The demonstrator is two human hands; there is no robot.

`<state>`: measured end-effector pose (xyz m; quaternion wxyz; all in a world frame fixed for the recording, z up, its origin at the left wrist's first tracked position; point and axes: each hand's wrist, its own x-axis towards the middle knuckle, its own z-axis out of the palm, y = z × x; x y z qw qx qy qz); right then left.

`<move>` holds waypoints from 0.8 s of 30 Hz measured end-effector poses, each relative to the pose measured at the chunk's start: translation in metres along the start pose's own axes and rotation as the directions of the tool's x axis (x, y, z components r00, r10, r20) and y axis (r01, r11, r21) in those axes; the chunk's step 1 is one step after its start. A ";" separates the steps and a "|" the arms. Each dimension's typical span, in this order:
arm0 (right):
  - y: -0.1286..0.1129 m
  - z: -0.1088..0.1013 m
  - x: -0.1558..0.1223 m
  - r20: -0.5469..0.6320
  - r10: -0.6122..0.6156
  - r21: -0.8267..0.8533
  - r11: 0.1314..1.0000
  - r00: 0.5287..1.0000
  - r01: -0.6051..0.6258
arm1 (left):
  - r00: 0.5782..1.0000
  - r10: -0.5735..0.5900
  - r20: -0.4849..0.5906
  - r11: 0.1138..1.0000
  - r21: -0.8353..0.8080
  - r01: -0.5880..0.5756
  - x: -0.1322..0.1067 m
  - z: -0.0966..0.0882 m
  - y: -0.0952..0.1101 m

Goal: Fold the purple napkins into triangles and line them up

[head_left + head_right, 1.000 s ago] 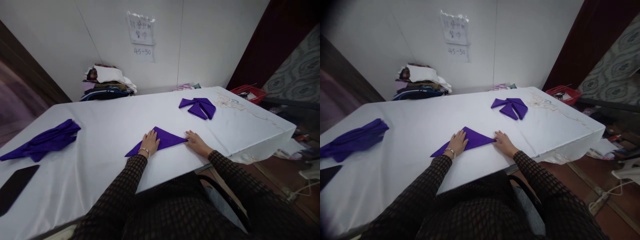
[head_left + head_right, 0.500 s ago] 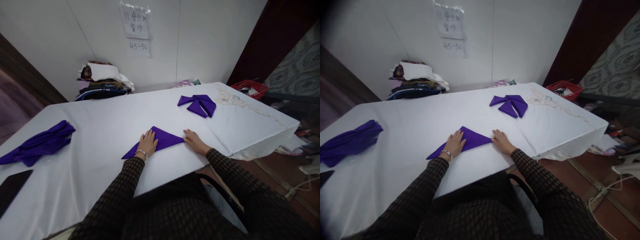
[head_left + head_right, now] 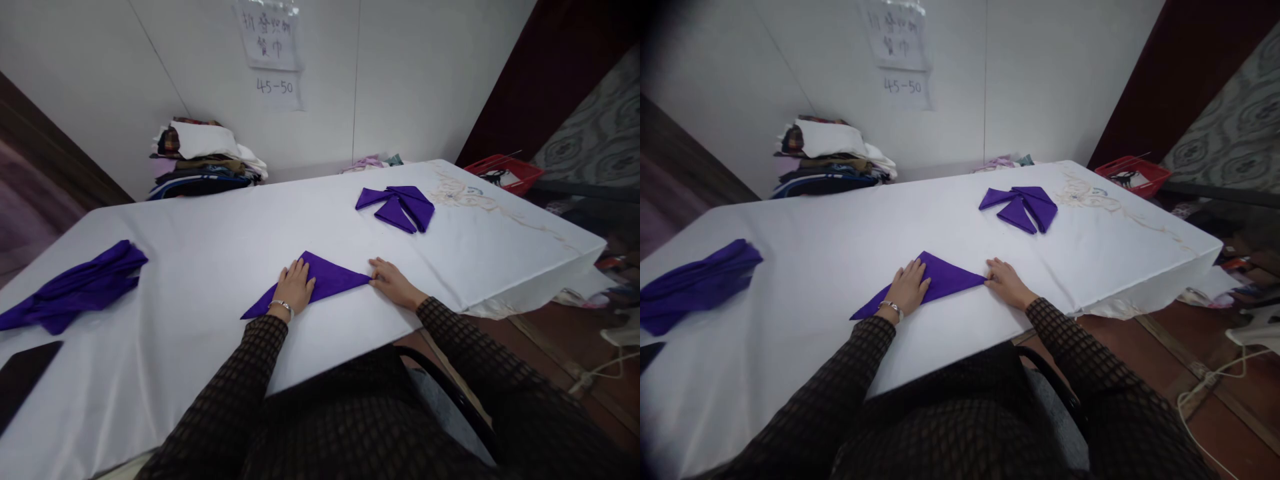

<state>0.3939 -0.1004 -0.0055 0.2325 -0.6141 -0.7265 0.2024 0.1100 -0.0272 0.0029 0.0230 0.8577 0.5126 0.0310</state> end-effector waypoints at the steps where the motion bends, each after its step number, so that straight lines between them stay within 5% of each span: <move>1: 0.001 0.000 0.001 -0.006 0.004 -0.006 1.000 1.000 -0.004 | 1.000 -0.002 0.002 1.000 0.000 0.002 0.000 0.000 0.000; 13: 0.001 0.002 0.003 -0.015 -0.052 -0.087 0.995 0.999 0.051 | 1.000 -0.002 -0.016 1.000 0.001 0.002 0.000 0.002 -0.001; 24: -0.003 0.005 -0.004 -0.148 0.034 -0.024 0.999 0.988 -0.038 | 1.000 0.000 -0.017 1.000 -0.021 -0.001 0.000 0.002 0.001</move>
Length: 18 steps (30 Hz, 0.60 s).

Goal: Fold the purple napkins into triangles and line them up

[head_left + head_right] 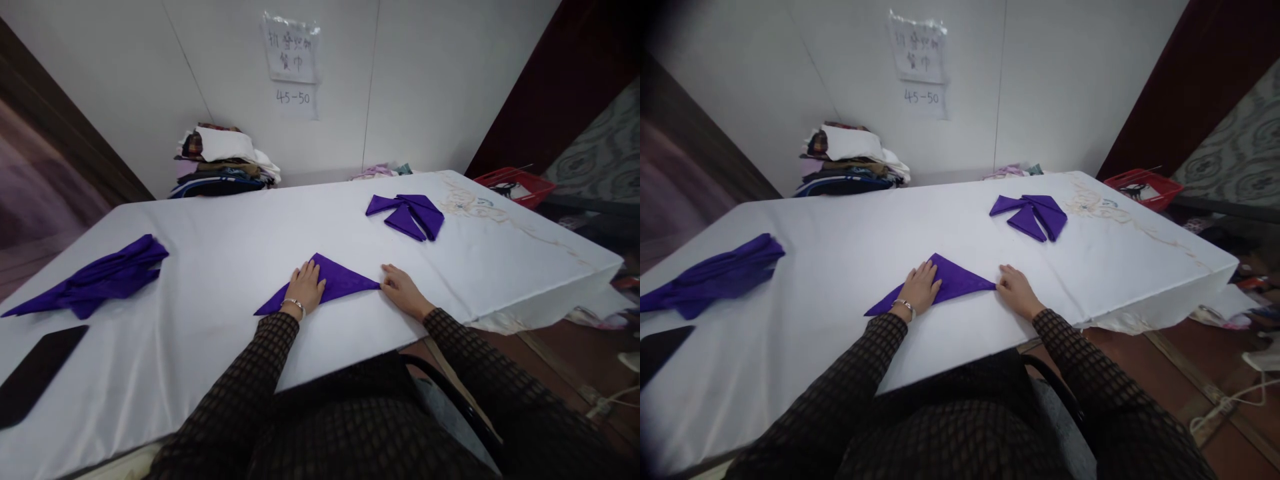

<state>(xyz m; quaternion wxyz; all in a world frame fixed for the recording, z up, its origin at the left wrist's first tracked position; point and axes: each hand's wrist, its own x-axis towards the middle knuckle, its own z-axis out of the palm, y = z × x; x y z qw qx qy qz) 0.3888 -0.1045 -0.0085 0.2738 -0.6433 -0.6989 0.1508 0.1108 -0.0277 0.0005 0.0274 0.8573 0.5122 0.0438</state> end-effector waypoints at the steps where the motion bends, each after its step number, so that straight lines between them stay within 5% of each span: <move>1: -0.002 -0.002 -0.002 -0.011 0.006 -0.012 1.000 1.000 -0.006 | 1.000 -0.001 0.001 1.000 -0.003 0.001 0.000 0.000 0.000; 6: -0.046 -0.002 -0.018 -0.086 -0.124 -0.124 0.986 0.989 0.113 | 1.000 -0.004 0.006 1.000 -0.006 0.004 0.000 0.000 0.001; 12: -0.127 0.044 -0.022 0.260 -0.430 -0.065 0.886 0.865 0.460 | 0.999 0.023 0.037 0.999 0.026 -0.024 0.000 -0.003 -0.001; 14: -0.131 0.057 -0.019 0.298 -0.442 -0.079 0.872 0.846 0.483 | 0.998 0.032 0.047 0.999 0.032 -0.033 0.000 -0.003 -0.002; 18: -0.111 0.058 -0.014 0.305 -0.355 -0.146 0.899 0.884 0.412 | 1.000 0.010 0.012 1.000 0.023 -0.011 0.001 -0.001 -0.001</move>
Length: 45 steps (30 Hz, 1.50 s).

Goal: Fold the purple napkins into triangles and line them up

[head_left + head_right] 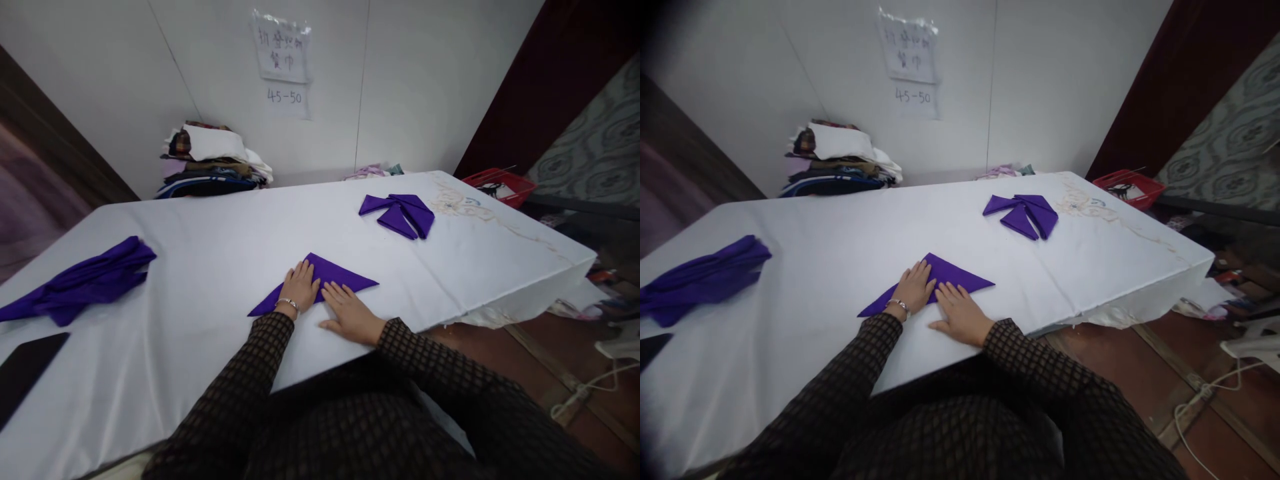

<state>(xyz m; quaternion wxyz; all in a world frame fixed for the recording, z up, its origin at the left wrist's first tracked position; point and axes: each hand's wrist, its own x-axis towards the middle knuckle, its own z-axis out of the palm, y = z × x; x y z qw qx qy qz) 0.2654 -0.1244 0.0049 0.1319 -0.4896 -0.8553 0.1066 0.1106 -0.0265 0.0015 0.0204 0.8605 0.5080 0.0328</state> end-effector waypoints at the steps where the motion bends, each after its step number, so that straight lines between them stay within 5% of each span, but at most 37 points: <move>1: 0.006 -0.002 -0.004 0.005 0.020 -0.009 1.000 1.000 -0.020 | 1.000 -0.007 -0.007 1.000 -0.006 0.007 0.000 0.000 0.001; 12: 0.067 -0.032 -0.057 0.003 0.182 -0.088 0.980 0.983 -0.181 | 1.000 -0.010 -0.019 0.999 -0.035 0.009 0.000 0.002 0.000; 18: 0.084 -0.038 -0.078 -0.140 0.386 -0.140 0.904 0.912 -0.404 | 1.000 -0.016 -0.015 0.999 -0.039 0.015 -0.001 0.002 0.000; 22: 0.048 -0.042 -0.050 -0.166 0.221 -0.130 0.961 0.961 -0.243 | 1.000 -0.017 0.001 0.999 -0.049 0.017 -0.002 0.001 0.002; 28: -0.012 -0.027 0.041 -0.014 -0.019 0.035 0.999 1.000 0.020 | 0.998 0.023 0.055 0.999 -0.024 -0.022 -0.001 0.002 -0.001; 33: -0.001 -0.007 0.090 0.005 0.026 0.146 0.989 1.000 -0.026 | 0.997 0.075 0.019 0.996 -0.049 -0.074 -0.007 0.002 0.000; 39: 0.026 0.013 0.093 -0.014 0.098 0.259 0.962 0.995 -0.091 | 0.997 -0.011 -0.083 0.964 -0.264 -0.011 -0.003 0.004 0.002; 42: 0.027 0.016 0.092 0.003 0.117 0.212 0.971 0.993 -0.115 | 0.971 -0.126 -0.204 0.915 -0.401 0.034 -0.014 0.002 -0.018; 45: 0.024 0.015 0.092 0.047 0.124 0.096 0.987 0.991 -0.128 | 0.912 -0.271 -0.309 0.878 -0.467 0.102 -0.049 0.000 -0.052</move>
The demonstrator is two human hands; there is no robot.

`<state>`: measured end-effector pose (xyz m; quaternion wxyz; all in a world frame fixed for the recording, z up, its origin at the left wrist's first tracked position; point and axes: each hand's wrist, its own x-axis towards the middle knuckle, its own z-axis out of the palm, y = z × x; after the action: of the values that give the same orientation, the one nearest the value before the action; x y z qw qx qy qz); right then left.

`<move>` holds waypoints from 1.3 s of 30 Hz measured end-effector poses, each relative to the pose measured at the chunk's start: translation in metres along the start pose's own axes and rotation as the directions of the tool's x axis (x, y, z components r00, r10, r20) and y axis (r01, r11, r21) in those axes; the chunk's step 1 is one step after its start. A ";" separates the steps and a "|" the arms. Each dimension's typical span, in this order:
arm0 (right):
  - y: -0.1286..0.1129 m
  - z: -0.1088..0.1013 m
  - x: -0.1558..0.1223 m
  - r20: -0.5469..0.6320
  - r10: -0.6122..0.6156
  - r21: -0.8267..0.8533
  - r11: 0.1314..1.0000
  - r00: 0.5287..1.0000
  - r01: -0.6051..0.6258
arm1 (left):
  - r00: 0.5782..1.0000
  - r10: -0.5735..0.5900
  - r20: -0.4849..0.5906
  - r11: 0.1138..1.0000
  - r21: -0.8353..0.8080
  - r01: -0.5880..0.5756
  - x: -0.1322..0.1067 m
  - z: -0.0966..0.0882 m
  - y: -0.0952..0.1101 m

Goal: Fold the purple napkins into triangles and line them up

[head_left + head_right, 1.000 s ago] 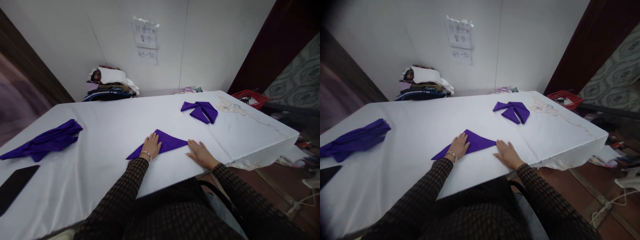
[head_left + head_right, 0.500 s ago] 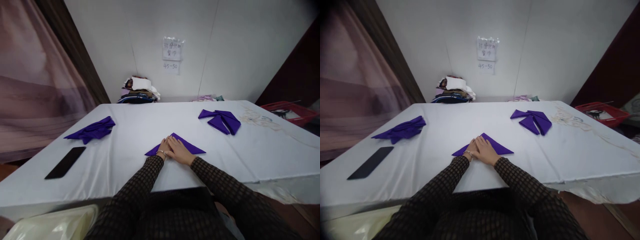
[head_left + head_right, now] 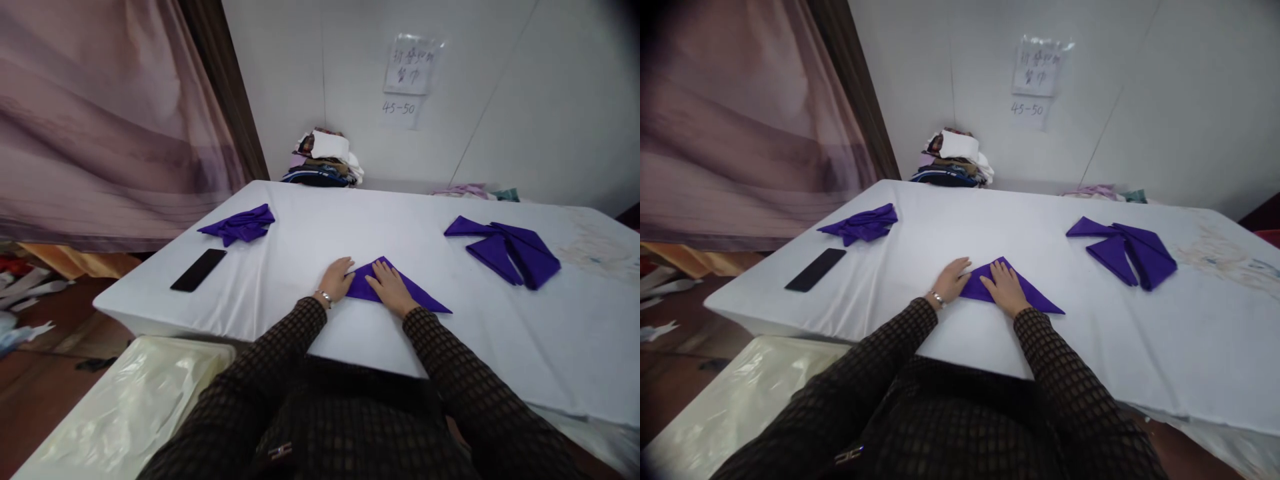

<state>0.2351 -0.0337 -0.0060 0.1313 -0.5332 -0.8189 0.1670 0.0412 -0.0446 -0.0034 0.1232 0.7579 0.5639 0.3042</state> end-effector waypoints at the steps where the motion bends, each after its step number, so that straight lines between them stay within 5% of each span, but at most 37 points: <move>1: -0.001 0.000 0.000 0.007 -0.002 -0.034 0.999 1.000 0.003 | 0.998 -0.051 -0.044 0.999 -0.003 0.051 -0.011 -0.012 -0.012; 4: -0.001 0.001 -0.001 0.011 -0.015 -0.100 0.995 1.000 0.016 | 0.977 -0.171 -0.126 0.985 -0.019 0.170 -0.044 -0.042 -0.040; 8: 0.000 0.002 -0.002 0.003 -0.028 -0.129 0.991 1.000 0.028 | 0.986 -0.145 -0.085 0.988 -0.058 0.140 -0.065 -0.055 -0.045; 16: 0.004 0.005 -0.002 -0.004 -0.045 -0.171 0.984 0.999 0.044 | 0.960 -0.258 0.106 0.965 -0.014 0.261 -0.052 -0.049 -0.026; 26: 0.007 0.000 -0.005 0.031 -0.109 -0.168 0.979 0.994 0.112 | 0.961 -0.130 0.243 0.991 0.011 0.131 -0.057 -0.061 -0.031; 34: 0.001 -0.004 -0.005 0.041 -0.101 -0.133 0.985 0.994 0.106 | 0.981 -0.052 0.189 0.991 0.133 0.027 -0.064 -0.061 -0.038; 39: -0.002 -0.006 -0.007 0.037 -0.102 -0.131 0.986 0.994 0.106 | 0.999 -0.033 0.038 0.967 0.253 0.023 -0.063 -0.065 -0.024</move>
<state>0.2388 -0.0397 0.0004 0.0917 -0.4949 -0.8567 0.1128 -0.0280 -0.1056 0.0146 0.0418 0.7655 0.6060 0.2122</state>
